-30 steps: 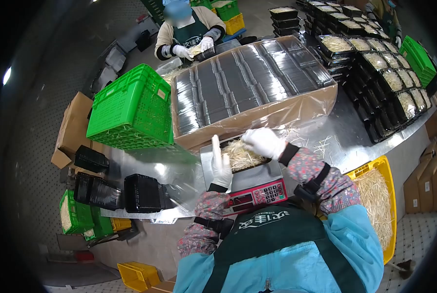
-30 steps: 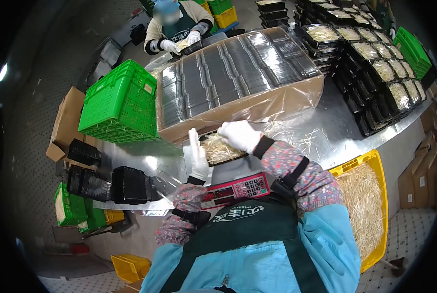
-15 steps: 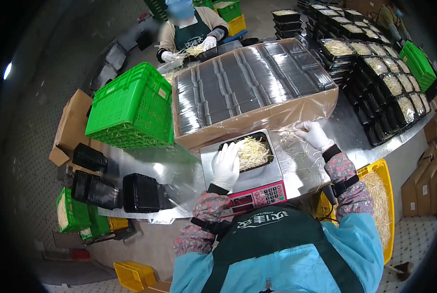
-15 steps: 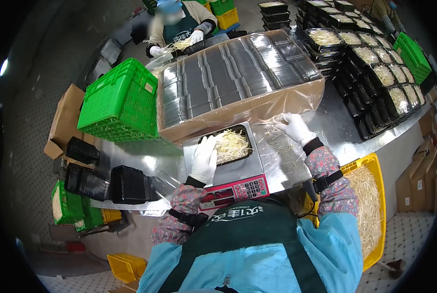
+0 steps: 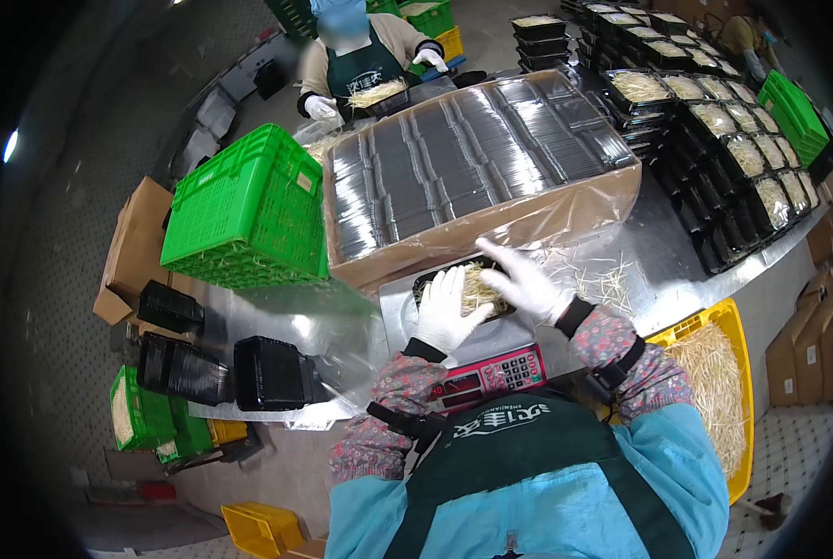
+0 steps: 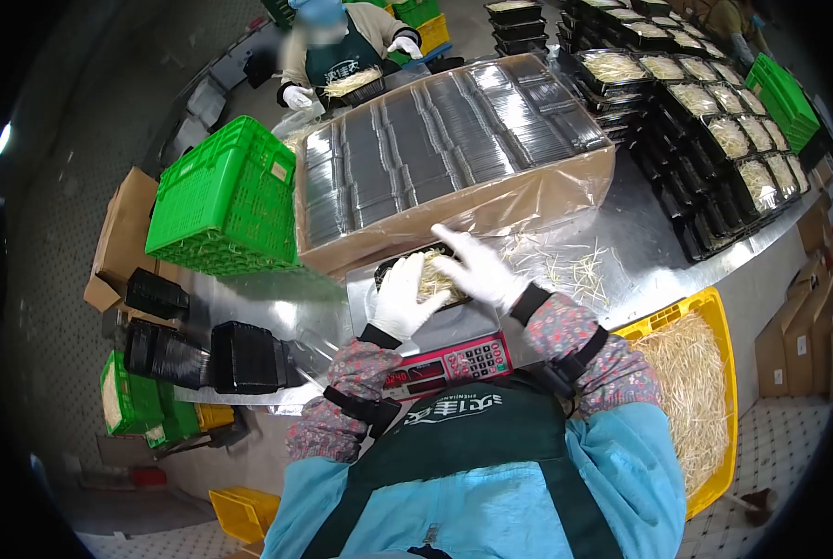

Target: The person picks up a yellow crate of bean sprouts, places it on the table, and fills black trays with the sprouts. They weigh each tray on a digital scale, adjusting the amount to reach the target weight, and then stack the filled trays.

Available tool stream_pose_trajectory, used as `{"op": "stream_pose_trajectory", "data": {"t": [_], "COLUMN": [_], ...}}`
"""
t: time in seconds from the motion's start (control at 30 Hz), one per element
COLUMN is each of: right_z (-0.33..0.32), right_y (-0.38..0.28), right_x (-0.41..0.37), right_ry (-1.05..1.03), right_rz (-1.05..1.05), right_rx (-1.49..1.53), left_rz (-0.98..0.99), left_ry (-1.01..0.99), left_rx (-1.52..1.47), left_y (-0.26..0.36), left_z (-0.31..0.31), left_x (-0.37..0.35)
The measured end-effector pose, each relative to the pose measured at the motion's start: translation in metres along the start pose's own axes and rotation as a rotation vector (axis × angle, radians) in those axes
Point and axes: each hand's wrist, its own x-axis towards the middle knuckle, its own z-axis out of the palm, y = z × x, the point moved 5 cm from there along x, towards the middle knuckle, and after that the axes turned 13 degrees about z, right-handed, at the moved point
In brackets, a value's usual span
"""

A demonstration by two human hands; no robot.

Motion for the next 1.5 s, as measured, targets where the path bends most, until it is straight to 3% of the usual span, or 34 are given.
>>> {"op": "stream_pose_trajectory", "data": {"t": [0.03, 0.23, 0.3, 0.37, 0.47, 0.5, 0.6, 0.67, 0.7, 0.87, 0.9, 0.97, 1.0, 1.1, 1.23, 1.3, 1.33, 1.37, 1.43, 1.5], "right_z": [0.017, 0.079, 0.071, 0.051, -0.02, -0.052, -0.142, -0.18, -0.194, -0.207, -0.208, -0.204, -0.201, -0.206, -0.231, -0.242, -0.247, -0.252, -0.261, -0.257], "right_y": [-0.002, 0.019, 0.02, 0.01, -0.01, -0.004, 0.041, 0.097, 0.123, 0.131, 0.126, 0.118, 0.113, 0.104, 0.074, 0.033, 0.015, 0.001, -0.008, -0.006], "right_x": [-0.001, 0.013, 0.015, 0.009, 0.022, 0.035, 0.083, 0.117, 0.132, 0.151, 0.153, 0.146, 0.141, 0.13, 0.098, 0.078, 0.064, 0.051, 0.038, 0.029], "right_ry": [-0.055, -0.117, -0.2, -0.283, -0.086, 0.029, 0.347, 0.287, 0.268, 0.303, 0.223, 0.255, 0.302, 0.212, 0.44, 0.548, 0.61, 0.675, 0.549, 0.505], "right_rz": [0.031, 0.276, 0.275, 0.112, -0.052, -0.003, 0.093, 0.298, 0.243, 0.22, 0.311, 0.227, 0.085, 0.004, -0.184, -0.143, -0.177, -0.21, -0.261, -0.188], "right_rx": [-0.076, -0.344, -0.238, -0.265, -0.251, -0.182, -0.445, -0.785, -0.641, -0.835, -0.846, -0.912, -0.956, -0.892, -0.969, -1.011, -0.938, -0.865, -0.41, -0.098], "left_rz": [0.044, 0.039, 0.082, 0.038, 0.025, 0.037, -0.087, -0.129, -0.111, -0.163, -0.21, -0.371, -0.389, -0.488, -0.635, -0.674, -0.688, -0.641, -0.522, -0.41], "left_ry": [0.055, -0.194, -0.208, -0.187, -0.148, -0.115, -0.047, 0.006, 0.029, 0.268, 0.328, 0.4, 0.41, 0.536, 0.542, 0.583, 0.6, 0.506, 0.31, 0.308], "left_rx": [0.054, 0.173, 0.234, 0.227, 0.015, 0.009, -0.146, -0.174, -0.146, -0.37, -0.46, -0.661, -0.7, -0.893, -0.821, -0.816, -0.814, -0.627, -0.264, -0.112], "left_y": [0.002, -0.021, -0.033, -0.016, -0.003, 0.001, 0.0, -0.002, -0.003, -0.019, -0.021, -0.03, -0.033, -0.05, -0.055, -0.063, -0.064, -0.057, -0.034, -0.021], "left_z": [0.006, 0.032, 0.052, 0.031, 0.006, -0.002, -0.013, -0.016, -0.016, -0.023, -0.027, -0.03, -0.036, -0.042, -0.068, -0.058, -0.055, -0.057, -0.056, -0.056], "left_x": [0.001, 0.014, 0.009, 0.012, 0.016, 0.014, 0.008, 0.003, -0.001, -0.018, -0.022, -0.034, -0.039, -0.059, -0.078, -0.095, -0.104, -0.108, -0.108, -0.096]}}
